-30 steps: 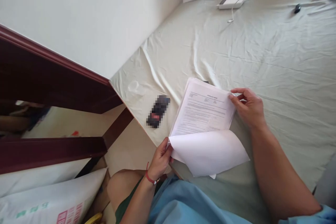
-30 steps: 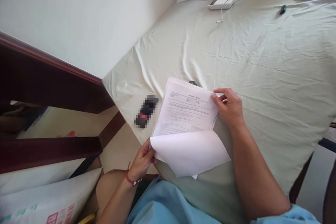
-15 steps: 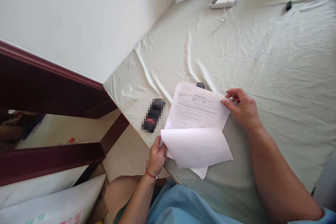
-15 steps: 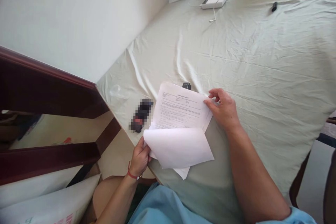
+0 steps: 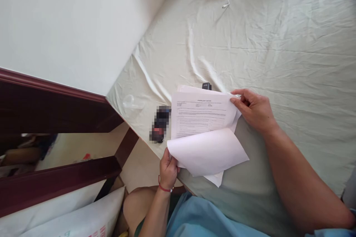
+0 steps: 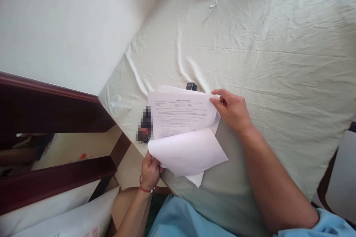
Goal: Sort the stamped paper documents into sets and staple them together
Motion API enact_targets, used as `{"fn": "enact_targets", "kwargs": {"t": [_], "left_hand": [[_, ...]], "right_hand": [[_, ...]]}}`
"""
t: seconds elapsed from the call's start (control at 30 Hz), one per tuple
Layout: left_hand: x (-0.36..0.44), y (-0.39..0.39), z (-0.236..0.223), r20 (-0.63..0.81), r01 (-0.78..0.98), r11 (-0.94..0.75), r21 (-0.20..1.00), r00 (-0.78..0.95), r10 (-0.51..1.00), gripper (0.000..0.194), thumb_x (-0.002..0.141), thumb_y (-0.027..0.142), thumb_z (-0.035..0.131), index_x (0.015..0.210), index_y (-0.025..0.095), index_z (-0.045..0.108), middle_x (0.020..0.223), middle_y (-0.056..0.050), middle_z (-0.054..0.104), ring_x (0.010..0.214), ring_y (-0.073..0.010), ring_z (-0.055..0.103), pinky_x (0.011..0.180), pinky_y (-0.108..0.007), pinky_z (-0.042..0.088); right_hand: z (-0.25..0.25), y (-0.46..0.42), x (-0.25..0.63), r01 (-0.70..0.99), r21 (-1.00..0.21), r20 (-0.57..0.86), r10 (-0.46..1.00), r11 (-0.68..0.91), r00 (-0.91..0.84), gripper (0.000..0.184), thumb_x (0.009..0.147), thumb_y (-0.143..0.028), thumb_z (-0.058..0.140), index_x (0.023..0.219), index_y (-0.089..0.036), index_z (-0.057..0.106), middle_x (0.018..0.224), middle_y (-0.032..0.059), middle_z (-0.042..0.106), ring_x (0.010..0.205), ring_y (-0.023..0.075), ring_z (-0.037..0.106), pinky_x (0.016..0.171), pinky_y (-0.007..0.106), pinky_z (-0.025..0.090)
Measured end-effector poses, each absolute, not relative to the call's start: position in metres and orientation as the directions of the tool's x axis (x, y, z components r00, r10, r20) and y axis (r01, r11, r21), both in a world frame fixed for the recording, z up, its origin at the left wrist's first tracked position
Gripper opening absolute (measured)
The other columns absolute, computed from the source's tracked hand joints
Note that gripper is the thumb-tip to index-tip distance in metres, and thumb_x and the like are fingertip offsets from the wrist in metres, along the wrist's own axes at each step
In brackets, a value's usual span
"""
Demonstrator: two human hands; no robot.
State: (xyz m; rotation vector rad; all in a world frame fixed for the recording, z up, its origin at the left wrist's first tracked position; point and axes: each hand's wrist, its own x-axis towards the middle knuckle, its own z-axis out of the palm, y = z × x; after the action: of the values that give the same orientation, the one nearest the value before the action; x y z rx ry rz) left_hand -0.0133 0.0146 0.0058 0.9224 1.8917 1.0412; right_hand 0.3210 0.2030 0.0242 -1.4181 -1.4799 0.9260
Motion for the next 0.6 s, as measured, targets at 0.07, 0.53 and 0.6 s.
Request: {"fn": "enact_targets", "kwargs": {"t": [0.07,0.53,0.6], "left_hand": [[-0.013,0.015,0.006,-0.283,0.215,0.403,0.889,-0.435,0.855,0.046,0.089,0.05,0.074,0.118,0.016,0.064,0.057,0.009,0.05,0.04,-0.0085,0.038,0.037,-0.021,0.029],[-0.01,0.022,0.007,-0.303,0.175,0.407,0.896,-0.427,0.852,0.041,0.086,0.047,0.076,0.112,0.017,0.064,0.066,0.008,0.054,0.04,-0.0063,0.038,0.035,-0.019,0.031],[-0.01,0.023,0.009,-0.301,0.182,0.404,0.896,-0.418,0.857,0.041,0.087,0.048,0.076,0.111,0.017,0.064,0.065,0.008,0.054,0.039,-0.0066,0.038,0.035,-0.02,0.03]], "right_hand": [[0.023,0.203,0.32,0.337,-0.938,0.102,0.993,0.079,0.052,0.016,0.093,-0.039,0.069,0.103,-0.029,0.075,0.071,-0.0009,0.059,0.062,0.0146,0.049,0.066,0.034,0.043],[0.035,0.197,0.326,-0.068,-0.981,0.193,0.963,0.183,-0.189,0.017,0.093,-0.041,0.075,0.09,-0.025,0.068,0.118,0.0066,0.074,0.116,0.026,0.068,0.103,0.045,0.053],[0.039,0.194,0.33,-0.228,-0.97,0.144,0.95,0.08,-0.279,0.02,0.092,-0.04,0.078,0.087,-0.024,0.068,0.135,0.0059,0.073,0.133,0.0274,0.064,0.113,0.046,0.052]]}}
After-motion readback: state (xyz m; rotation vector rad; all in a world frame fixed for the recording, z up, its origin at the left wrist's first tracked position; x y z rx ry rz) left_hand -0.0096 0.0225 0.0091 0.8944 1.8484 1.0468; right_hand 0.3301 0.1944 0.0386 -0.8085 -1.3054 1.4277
